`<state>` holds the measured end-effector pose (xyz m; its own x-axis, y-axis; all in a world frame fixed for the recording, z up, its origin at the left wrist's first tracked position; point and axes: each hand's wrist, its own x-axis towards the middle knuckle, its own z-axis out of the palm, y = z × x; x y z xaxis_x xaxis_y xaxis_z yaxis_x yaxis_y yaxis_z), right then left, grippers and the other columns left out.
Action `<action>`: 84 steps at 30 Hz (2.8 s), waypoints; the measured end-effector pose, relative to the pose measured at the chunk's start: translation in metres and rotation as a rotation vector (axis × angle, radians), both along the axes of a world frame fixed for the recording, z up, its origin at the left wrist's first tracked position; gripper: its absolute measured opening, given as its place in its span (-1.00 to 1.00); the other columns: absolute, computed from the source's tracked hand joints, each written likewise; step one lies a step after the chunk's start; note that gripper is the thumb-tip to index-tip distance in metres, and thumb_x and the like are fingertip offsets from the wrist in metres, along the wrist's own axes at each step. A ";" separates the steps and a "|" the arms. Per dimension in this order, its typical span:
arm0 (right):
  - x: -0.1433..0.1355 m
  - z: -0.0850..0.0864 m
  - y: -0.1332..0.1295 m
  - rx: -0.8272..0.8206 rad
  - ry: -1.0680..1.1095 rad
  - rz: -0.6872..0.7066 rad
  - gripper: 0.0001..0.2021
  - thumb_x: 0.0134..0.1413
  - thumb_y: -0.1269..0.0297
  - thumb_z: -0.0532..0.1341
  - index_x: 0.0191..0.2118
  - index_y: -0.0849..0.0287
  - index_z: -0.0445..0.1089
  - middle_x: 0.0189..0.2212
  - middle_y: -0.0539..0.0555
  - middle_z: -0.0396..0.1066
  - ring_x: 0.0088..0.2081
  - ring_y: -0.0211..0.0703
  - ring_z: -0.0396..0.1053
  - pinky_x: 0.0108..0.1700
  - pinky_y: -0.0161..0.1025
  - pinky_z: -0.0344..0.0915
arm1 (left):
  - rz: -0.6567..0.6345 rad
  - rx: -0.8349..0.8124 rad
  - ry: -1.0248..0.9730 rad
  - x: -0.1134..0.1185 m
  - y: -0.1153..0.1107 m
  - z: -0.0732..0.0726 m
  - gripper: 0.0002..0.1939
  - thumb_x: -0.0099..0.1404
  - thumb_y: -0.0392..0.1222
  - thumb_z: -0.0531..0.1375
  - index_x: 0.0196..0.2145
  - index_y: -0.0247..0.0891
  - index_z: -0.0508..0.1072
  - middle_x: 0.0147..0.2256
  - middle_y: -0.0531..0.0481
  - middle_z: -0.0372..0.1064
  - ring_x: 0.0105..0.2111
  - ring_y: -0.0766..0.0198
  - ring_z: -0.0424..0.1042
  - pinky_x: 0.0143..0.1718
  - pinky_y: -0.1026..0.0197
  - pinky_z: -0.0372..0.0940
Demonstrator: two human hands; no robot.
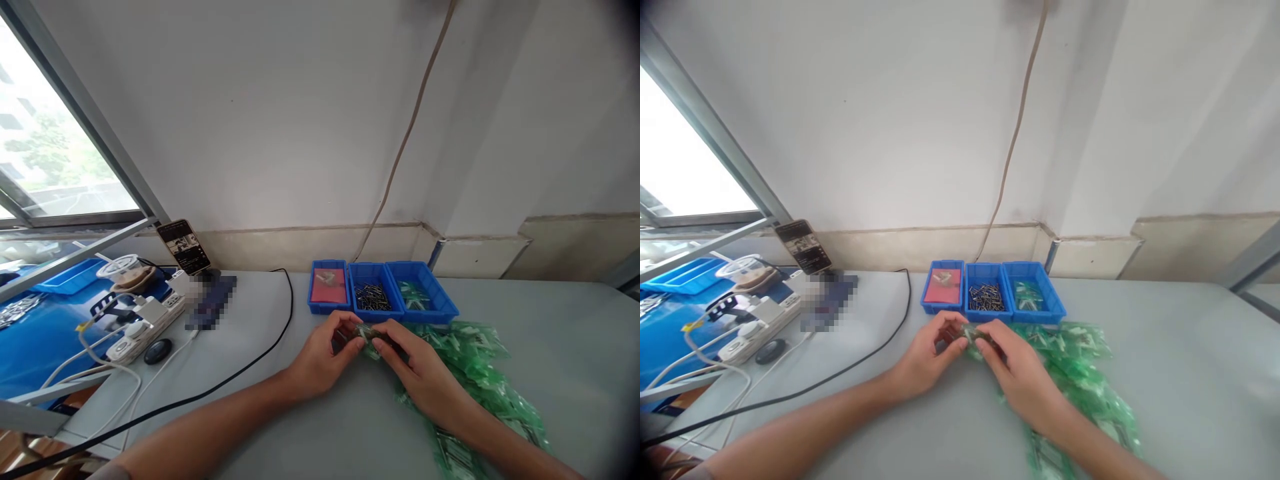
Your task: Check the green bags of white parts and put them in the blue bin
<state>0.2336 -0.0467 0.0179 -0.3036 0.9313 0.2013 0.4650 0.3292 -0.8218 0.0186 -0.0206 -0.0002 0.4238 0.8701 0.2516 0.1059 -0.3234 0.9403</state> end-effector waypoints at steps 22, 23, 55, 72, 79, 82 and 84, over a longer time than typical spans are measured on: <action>0.001 -0.005 -0.001 0.077 -0.083 -0.015 -0.77 0.51 0.14 0.07 -0.11 0.03 0.45 -0.22 0.05 0.42 -0.23 -0.06 0.41 -0.22 -0.19 0.33 | -0.041 0.040 -0.003 0.000 0.001 0.008 -0.95 0.49 -0.25 0.17 -0.15 -0.24 0.33 -0.23 -0.02 0.33 -0.29 0.30 0.32 -0.22 0.26 0.27; 0.001 -0.005 -0.001 0.077 -0.076 -0.021 -0.76 0.51 0.14 0.07 -0.11 0.03 0.46 -0.23 0.05 0.42 -0.23 -0.06 0.41 -0.21 -0.19 0.33 | -0.045 0.026 -0.017 0.000 0.002 0.007 -0.93 0.49 -0.23 0.18 -0.13 -0.25 0.34 -0.22 -0.03 0.35 -0.27 0.29 0.34 -0.20 0.25 0.28; 0.003 -0.009 0.002 0.054 -0.118 -0.024 -0.75 0.50 0.14 0.08 -0.27 0.06 0.31 -0.34 -0.02 0.34 -0.33 -0.12 0.31 -0.28 -0.24 0.24 | -0.074 -0.190 -0.073 -0.001 0.010 -0.006 -0.73 0.34 -0.06 0.39 -0.33 -0.33 0.51 -0.34 0.03 0.37 -0.41 0.32 0.44 -0.29 0.23 0.34; 0.003 -0.008 0.002 -0.026 0.032 -0.138 -0.77 0.45 0.01 0.15 -0.02 0.03 0.38 -0.27 0.00 0.47 -0.26 -0.08 0.42 -0.24 -0.19 0.39 | -0.018 -0.074 0.045 -0.002 0.012 -0.007 -0.72 0.50 0.00 0.23 -0.22 -0.28 0.48 -0.35 0.02 0.35 -0.36 0.30 0.35 -0.28 0.26 0.29; 0.004 -0.009 0.002 0.040 0.010 -0.129 -0.80 0.46 0.05 0.15 -0.07 0.03 0.39 -0.29 -0.01 0.48 -0.26 -0.08 0.43 -0.19 -0.16 0.40 | -0.128 -0.168 -0.054 -0.002 0.010 -0.004 -0.66 0.44 0.01 0.31 -0.02 -0.30 0.54 -0.15 -0.11 0.48 -0.22 0.22 0.40 -0.17 0.22 0.32; 0.004 -0.009 0.002 0.058 -0.002 -0.135 -0.81 0.46 0.05 0.16 -0.05 0.02 0.40 -0.28 0.00 0.48 -0.27 -0.08 0.42 -0.20 -0.16 0.39 | -0.131 -0.155 -0.057 -0.002 0.010 -0.003 -0.67 0.48 0.02 0.26 0.00 -0.30 0.52 -0.17 -0.10 0.47 -0.24 0.24 0.38 -0.19 0.23 0.31; 0.004 -0.008 0.002 0.075 -0.004 -0.144 -0.81 0.46 0.06 0.16 -0.04 0.02 0.41 -0.27 0.01 0.48 -0.27 -0.08 0.41 -0.20 -0.16 0.37 | -0.116 -0.146 -0.047 -0.003 0.010 -0.003 -0.68 0.49 0.04 0.25 -0.04 -0.30 0.51 -0.22 -0.07 0.43 -0.26 0.25 0.36 -0.23 0.24 0.30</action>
<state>0.2380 -0.0452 0.0099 -0.1691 0.9477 0.2708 0.5149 0.3192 -0.7956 0.0156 -0.0102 -0.0033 0.5144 0.8446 0.1483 0.0305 -0.1908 0.9812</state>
